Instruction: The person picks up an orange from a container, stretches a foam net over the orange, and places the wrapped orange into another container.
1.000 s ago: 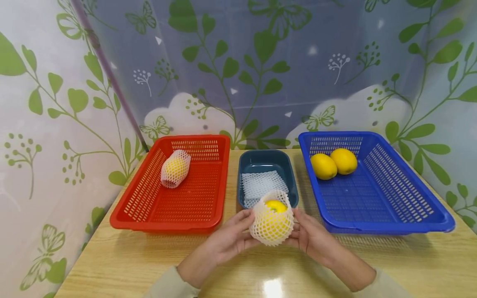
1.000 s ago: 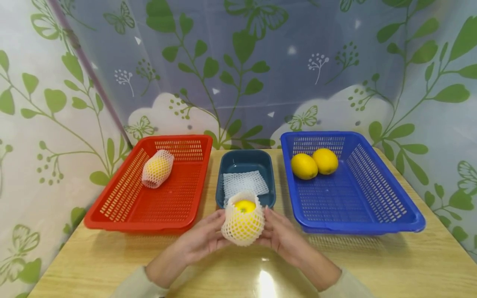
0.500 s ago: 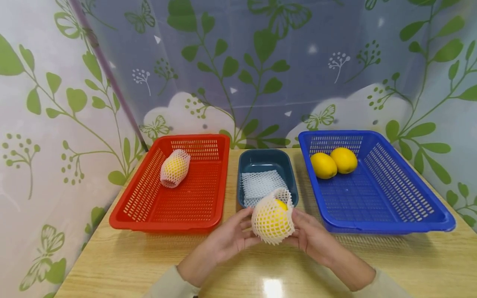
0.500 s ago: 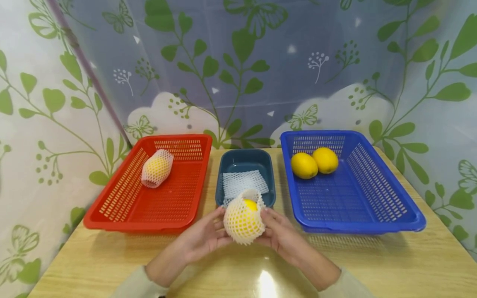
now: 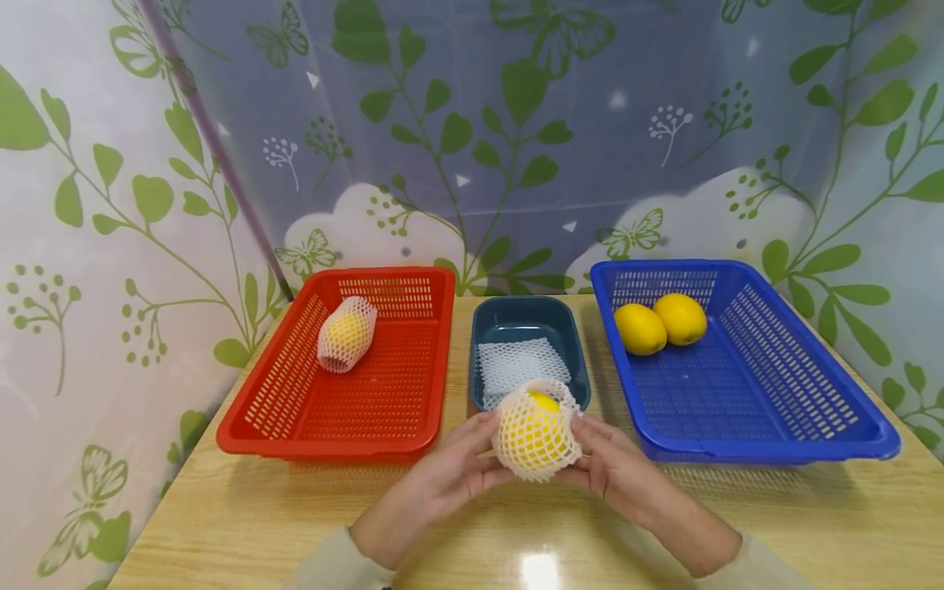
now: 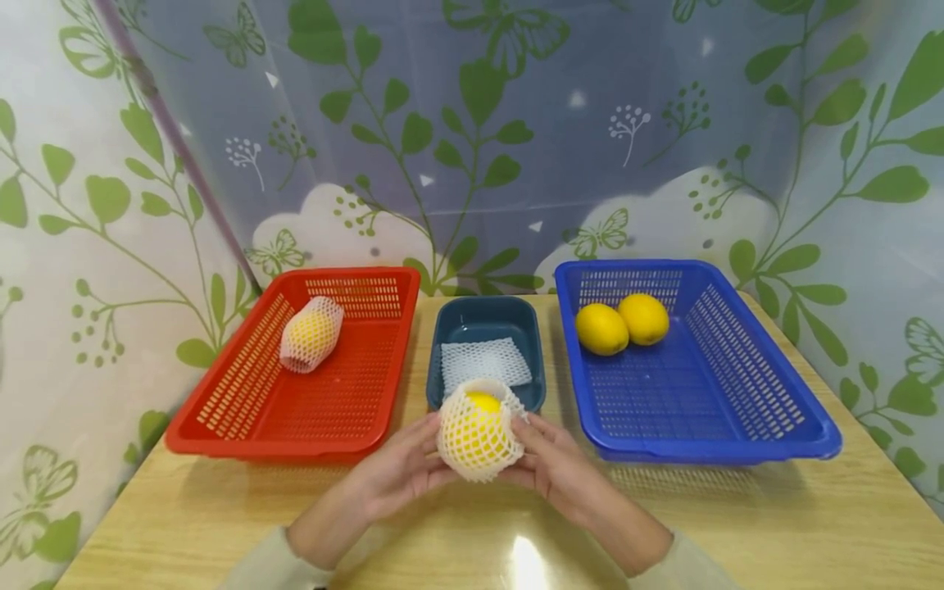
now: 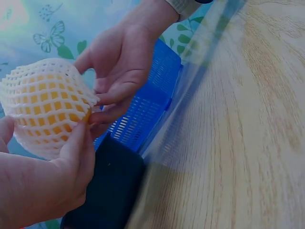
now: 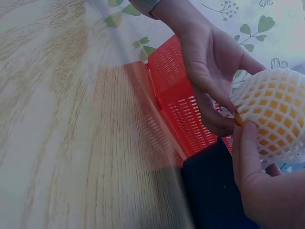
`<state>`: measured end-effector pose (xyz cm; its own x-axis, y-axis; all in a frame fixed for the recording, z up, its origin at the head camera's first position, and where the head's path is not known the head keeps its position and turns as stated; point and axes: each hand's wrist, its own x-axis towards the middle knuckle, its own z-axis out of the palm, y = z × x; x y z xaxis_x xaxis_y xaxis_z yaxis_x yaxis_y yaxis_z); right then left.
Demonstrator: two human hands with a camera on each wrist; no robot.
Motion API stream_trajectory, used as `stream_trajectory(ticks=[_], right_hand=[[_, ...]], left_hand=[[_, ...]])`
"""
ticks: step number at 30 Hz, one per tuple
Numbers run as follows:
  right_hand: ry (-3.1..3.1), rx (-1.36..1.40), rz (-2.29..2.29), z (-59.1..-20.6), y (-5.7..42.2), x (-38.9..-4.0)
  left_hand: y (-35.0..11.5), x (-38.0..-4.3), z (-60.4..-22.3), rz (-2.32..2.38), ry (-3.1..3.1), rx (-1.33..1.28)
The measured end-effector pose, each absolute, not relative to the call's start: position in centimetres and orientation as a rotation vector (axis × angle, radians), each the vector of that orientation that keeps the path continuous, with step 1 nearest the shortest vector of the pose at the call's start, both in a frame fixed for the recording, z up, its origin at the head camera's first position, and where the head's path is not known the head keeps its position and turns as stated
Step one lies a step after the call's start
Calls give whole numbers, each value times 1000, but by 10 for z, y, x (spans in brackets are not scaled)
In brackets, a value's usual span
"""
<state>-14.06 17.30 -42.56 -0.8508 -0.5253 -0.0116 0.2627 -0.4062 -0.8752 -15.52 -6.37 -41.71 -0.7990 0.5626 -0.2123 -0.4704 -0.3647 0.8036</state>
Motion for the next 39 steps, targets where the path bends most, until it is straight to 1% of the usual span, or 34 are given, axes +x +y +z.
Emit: stream_trajectory(ticks=[8,18,26,28,30,34,39], right_hand=[[1298,-425,-2275,-427,176,-142],[1310,-417,-2262,-427,177,-141],[1242,-473,-2253,-428,179,-140],[1231,-478,-2246,-429,179,-140],[1240,-456,-2235,-430,179,-140],[1292,-314,-2211,-428,176,-138],[1320,-191,-2189,-426,174,-135]], left_hand=[[-62,-155,-421,2167,1267,132],[-63,-155,-420,2105,1316,187],[-64,-155,-415,1901,1760,288],[-65,-155,-414,1887,1876,347],[-65,-154,-413,1892,1970,441],[-65,-152,-412,1938,2000,605],[-65,-151,-413,1947,1949,610]])
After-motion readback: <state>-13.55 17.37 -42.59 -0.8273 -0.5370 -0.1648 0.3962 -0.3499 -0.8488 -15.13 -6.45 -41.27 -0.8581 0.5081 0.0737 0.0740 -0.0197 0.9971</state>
